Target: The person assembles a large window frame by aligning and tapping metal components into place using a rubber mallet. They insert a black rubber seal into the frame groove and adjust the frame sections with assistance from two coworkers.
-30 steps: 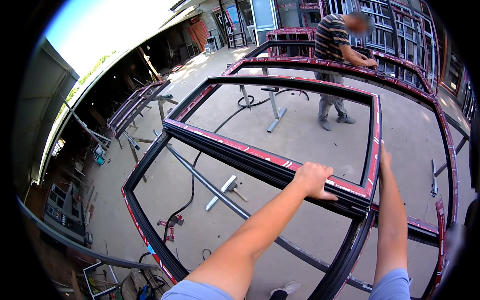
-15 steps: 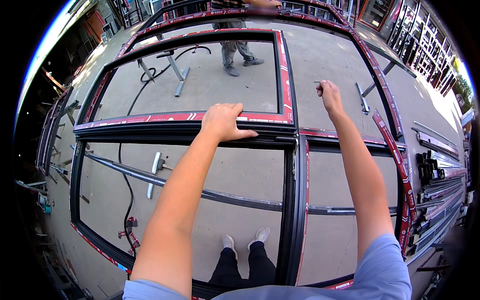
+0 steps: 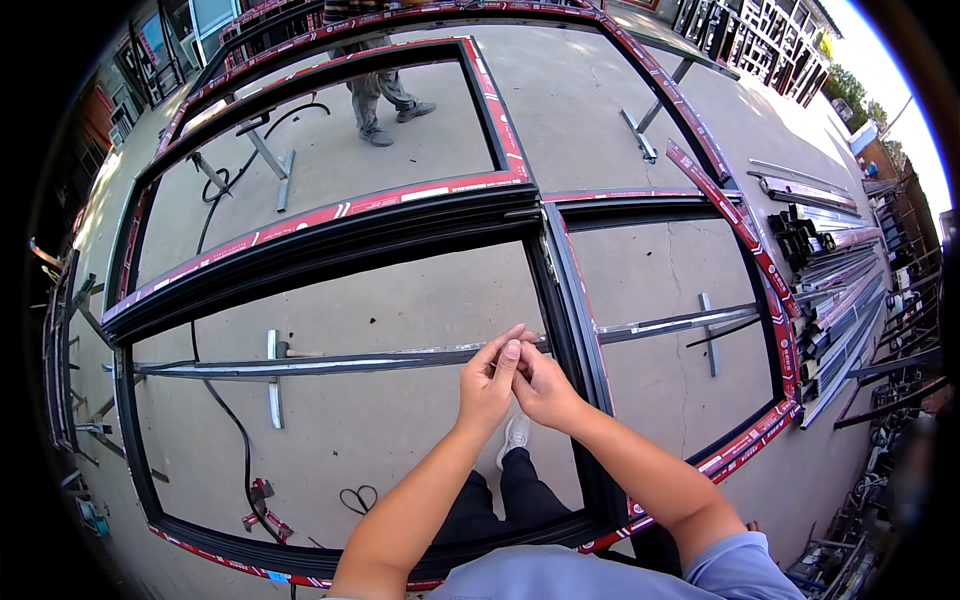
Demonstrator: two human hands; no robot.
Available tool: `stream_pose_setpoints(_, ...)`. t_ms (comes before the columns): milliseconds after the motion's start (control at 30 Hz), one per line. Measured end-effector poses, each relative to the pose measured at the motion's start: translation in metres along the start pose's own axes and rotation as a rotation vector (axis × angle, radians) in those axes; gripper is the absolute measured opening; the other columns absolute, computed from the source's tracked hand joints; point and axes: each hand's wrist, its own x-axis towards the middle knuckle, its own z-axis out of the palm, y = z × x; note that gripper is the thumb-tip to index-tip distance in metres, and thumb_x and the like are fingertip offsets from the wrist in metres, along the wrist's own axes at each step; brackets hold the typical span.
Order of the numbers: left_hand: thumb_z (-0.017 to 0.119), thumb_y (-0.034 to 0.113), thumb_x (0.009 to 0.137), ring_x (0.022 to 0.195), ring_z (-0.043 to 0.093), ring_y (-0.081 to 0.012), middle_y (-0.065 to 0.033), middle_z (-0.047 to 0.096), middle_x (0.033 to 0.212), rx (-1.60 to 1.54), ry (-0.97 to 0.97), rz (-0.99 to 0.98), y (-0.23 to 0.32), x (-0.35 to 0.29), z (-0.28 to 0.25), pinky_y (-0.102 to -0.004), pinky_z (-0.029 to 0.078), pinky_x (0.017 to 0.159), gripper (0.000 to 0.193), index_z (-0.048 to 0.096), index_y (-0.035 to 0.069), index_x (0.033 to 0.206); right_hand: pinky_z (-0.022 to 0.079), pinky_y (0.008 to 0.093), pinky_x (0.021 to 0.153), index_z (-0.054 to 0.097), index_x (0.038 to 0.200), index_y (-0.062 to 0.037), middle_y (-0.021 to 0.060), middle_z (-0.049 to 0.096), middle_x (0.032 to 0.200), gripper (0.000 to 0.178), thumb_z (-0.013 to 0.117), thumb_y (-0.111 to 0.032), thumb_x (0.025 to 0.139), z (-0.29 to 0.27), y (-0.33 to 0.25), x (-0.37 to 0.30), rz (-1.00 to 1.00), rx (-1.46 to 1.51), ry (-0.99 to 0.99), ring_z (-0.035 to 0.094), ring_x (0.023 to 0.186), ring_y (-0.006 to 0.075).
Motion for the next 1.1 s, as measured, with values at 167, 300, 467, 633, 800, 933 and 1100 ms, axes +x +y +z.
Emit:
stream_pose_setpoints(167, 0.060, 0.031, 0.112, 0.101, 0.072, -0.0161, -0.0223, 0.072, 0.132, -0.255, 0.052, -0.155, 0.000, -0.018, -0.020, -0.0294, 0.061, 0.082, 0.028, 0.056, 0.003, 0.107, 0.052, 0.0286, 0.073, 0.060, 0.123, -0.0016, 0.0048, 0.069, 0.101, 0.017, 0.060, -0.010, 0.109, 0.014, 0.018, -0.012, 0.358, 0.541, -0.064, 0.065, 0.087, 0.0125)
stream_pose_setpoints(300, 0.062, 0.033, 0.111, 0.089, 0.069, -0.0127, -0.0153, 0.075, 0.114, -0.227, 0.166, -0.221, 0.016, 0.006, -0.026, -0.0277, 0.057, 0.073, 0.029, 0.062, 0.005, 0.106, 0.054, 0.0312, 0.084, 0.064, 0.120, 0.0008, 0.0092, 0.073, 0.109, 0.022, 0.067, -0.016, 0.105, 0.007, 0.006, -0.004, 0.186, 0.179, 0.016, 0.068, 0.098, 0.0165)
stream_pose_setpoints(467, 0.062, 0.038, 0.111, 0.066, 0.051, -0.0067, 0.0014, 0.061, 0.080, -0.006, 0.128, -0.286, 0.019, 0.081, -0.055, -0.0253, 0.045, 0.059, 0.035, 0.067, 0.005, 0.101, 0.036, 0.0534, 0.114, 0.061, 0.137, 0.0024, 0.0220, 0.057, 0.147, 0.055, 0.076, -0.024, 0.092, -0.051, 0.026, 0.011, -0.216, -1.073, 0.433, 0.049, 0.138, 0.0413)
stream_pose_setpoints(633, 0.052, 0.037, 0.114, 0.064, 0.050, -0.0099, 0.0016, 0.056, 0.073, 0.188, 0.071, -0.135, -0.030, 0.156, -0.053, -0.0303, 0.043, 0.062, 0.040, 0.069, 0.002, 0.104, 0.032, 0.0568, 0.120, 0.049, 0.153, 0.0020, 0.0292, 0.034, 0.166, 0.074, 0.073, -0.038, 0.095, -0.055, 0.034, 0.023, -0.075, -1.192, 0.302, 0.040, 0.146, 0.0490)
stream_pose_setpoints(800, 0.049, 0.032, 0.115, 0.070, 0.053, -0.0119, -0.0014, 0.059, 0.078, 0.305, -0.032, -0.050, -0.065, 0.194, -0.027, -0.0323, 0.047, 0.068, 0.036, 0.068, 0.002, 0.107, 0.032, 0.0579, 0.120, 0.045, 0.155, 0.0013, 0.0306, 0.031, 0.166, 0.078, 0.074, -0.039, 0.094, -0.057, 0.037, 0.027, -0.036, -1.199, 0.260, 0.039, 0.146, 0.0508)
stream_pose_setpoints(933, 0.050, 0.029, 0.114, 0.070, 0.058, -0.0164, -0.0056, 0.063, 0.075, 0.246, -0.044, 0.022, -0.088, 0.203, -0.014, -0.0331, 0.049, 0.070, 0.032, 0.067, 0.003, 0.109, 0.032, 0.0583, 0.121, 0.041, 0.157, 0.0019, 0.0312, 0.028, 0.168, 0.083, 0.074, -0.039, 0.094, -0.055, 0.032, 0.030, 0.016, -1.232, 0.210, 0.038, 0.146, 0.0521)
stream_pose_setpoints(1100, 0.051, 0.029, 0.114, 0.068, 0.060, -0.0180, -0.0055, 0.063, 0.073, 0.191, -0.036, 0.023, -0.094, 0.206, -0.007, -0.0333, 0.049, 0.068, 0.031, 0.067, 0.004, 0.111, 0.033, 0.0593, 0.120, 0.038, 0.157, 0.0036, 0.0330, 0.026, 0.167, 0.085, 0.075, -0.039, 0.093, -0.056, 0.029, 0.033, 0.025, -1.259, 0.181, 0.037, 0.145, 0.0542)
